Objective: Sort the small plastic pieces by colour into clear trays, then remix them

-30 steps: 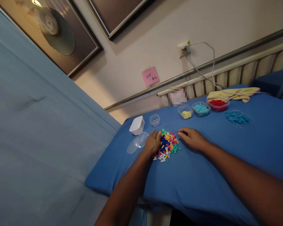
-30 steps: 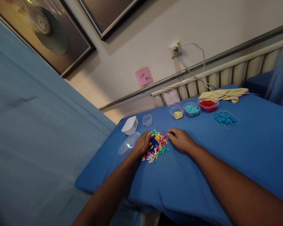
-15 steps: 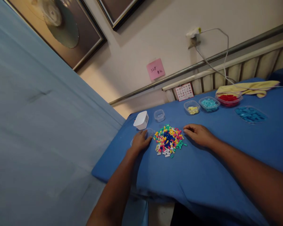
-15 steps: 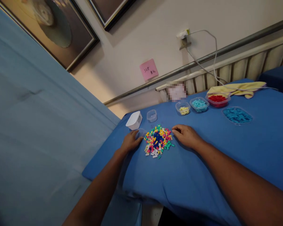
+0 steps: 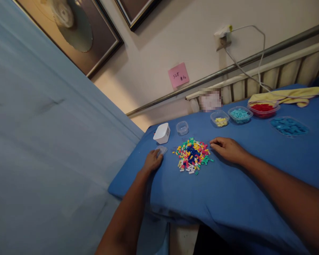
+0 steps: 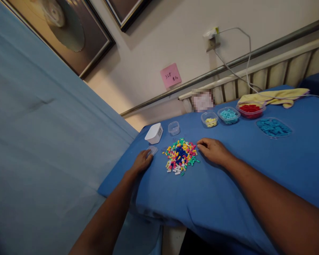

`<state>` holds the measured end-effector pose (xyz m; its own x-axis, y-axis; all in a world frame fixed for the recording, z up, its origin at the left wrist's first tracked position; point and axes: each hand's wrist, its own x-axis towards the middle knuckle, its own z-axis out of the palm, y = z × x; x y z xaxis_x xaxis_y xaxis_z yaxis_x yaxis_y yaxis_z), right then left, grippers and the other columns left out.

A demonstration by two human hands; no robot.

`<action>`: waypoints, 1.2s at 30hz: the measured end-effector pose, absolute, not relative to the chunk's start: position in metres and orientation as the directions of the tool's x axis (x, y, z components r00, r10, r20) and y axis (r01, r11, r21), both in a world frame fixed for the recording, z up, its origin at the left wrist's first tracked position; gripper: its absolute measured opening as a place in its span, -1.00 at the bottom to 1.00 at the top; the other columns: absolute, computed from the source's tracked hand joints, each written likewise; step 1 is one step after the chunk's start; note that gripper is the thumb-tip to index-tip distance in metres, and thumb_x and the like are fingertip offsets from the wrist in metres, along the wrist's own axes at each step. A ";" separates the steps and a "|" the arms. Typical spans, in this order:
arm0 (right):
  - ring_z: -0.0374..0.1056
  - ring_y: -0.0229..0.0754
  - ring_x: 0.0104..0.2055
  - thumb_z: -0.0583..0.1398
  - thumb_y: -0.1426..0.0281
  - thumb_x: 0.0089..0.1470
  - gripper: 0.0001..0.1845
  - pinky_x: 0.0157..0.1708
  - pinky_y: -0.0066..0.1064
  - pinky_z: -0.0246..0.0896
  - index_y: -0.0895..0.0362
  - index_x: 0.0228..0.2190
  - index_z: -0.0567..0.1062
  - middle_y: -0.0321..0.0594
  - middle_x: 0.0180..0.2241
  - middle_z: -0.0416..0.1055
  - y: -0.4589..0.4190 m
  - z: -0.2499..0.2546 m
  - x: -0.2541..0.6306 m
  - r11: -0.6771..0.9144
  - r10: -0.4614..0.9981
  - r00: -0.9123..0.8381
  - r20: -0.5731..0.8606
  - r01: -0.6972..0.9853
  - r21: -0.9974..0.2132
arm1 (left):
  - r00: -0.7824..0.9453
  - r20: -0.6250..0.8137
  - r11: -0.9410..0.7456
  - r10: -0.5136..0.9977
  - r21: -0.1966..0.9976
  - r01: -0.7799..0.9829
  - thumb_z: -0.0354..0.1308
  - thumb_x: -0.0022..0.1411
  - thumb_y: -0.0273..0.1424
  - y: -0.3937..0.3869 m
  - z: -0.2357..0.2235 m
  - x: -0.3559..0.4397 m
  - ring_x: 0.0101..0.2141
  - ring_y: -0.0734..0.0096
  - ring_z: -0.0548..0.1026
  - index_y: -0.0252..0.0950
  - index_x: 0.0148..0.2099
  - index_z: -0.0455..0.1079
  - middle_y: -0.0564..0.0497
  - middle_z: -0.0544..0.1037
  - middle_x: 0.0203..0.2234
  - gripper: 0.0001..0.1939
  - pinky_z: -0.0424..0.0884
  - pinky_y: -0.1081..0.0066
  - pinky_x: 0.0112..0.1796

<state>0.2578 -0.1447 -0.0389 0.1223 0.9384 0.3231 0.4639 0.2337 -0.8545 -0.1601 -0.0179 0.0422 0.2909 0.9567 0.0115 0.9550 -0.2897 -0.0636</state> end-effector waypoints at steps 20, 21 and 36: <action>0.61 -0.08 -0.16 0.22 0.31 0.32 -0.77 -0.15 -0.33 0.41 0.01 -0.16 0.70 -0.24 -0.16 0.74 -0.145 -0.032 0.254 0.242 0.942 0.091 0.324 0.488 -0.838 | 0.449 0.112 -0.426 0.887 -0.182 0.886 0.03 0.56 0.00 -0.039 0.055 -0.135 0.54 -0.18 0.11 -0.15 0.46 0.44 -0.18 0.10 0.58 -0.39 -0.07 -0.16 0.51; 0.61 -0.08 -0.17 0.22 0.30 0.32 -0.77 -0.16 -0.33 0.41 0.01 -0.16 0.70 -0.23 -0.16 0.73 -0.145 -0.031 0.253 0.248 0.941 0.086 0.329 0.489 -0.837 | 0.504 0.125 -0.491 0.854 -0.125 0.862 0.00 0.58 0.00 -0.041 0.052 -0.121 0.53 -0.09 0.14 -0.21 0.51 0.36 -0.19 0.08 0.59 -0.35 0.01 -0.05 0.51; 0.61 -0.07 -0.15 0.21 0.18 0.38 -0.72 -0.16 -0.32 0.40 0.02 -0.09 0.68 -0.20 -0.13 0.73 -0.149 -0.024 0.249 0.250 0.939 0.092 0.330 0.477 -0.843 | 0.525 0.084 -0.531 0.847 0.139 0.836 -0.41 0.65 0.03 -0.017 0.036 0.010 0.13 0.10 0.58 -0.22 0.05 0.60 -0.13 0.69 0.05 -0.23 0.44 0.20 0.17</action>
<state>0.2493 -0.1487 -0.0242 0.0918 0.9395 0.3301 0.4768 0.2496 -0.8428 0.0103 -0.0175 0.0358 0.5247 0.8471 0.0842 0.8356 -0.5314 0.1394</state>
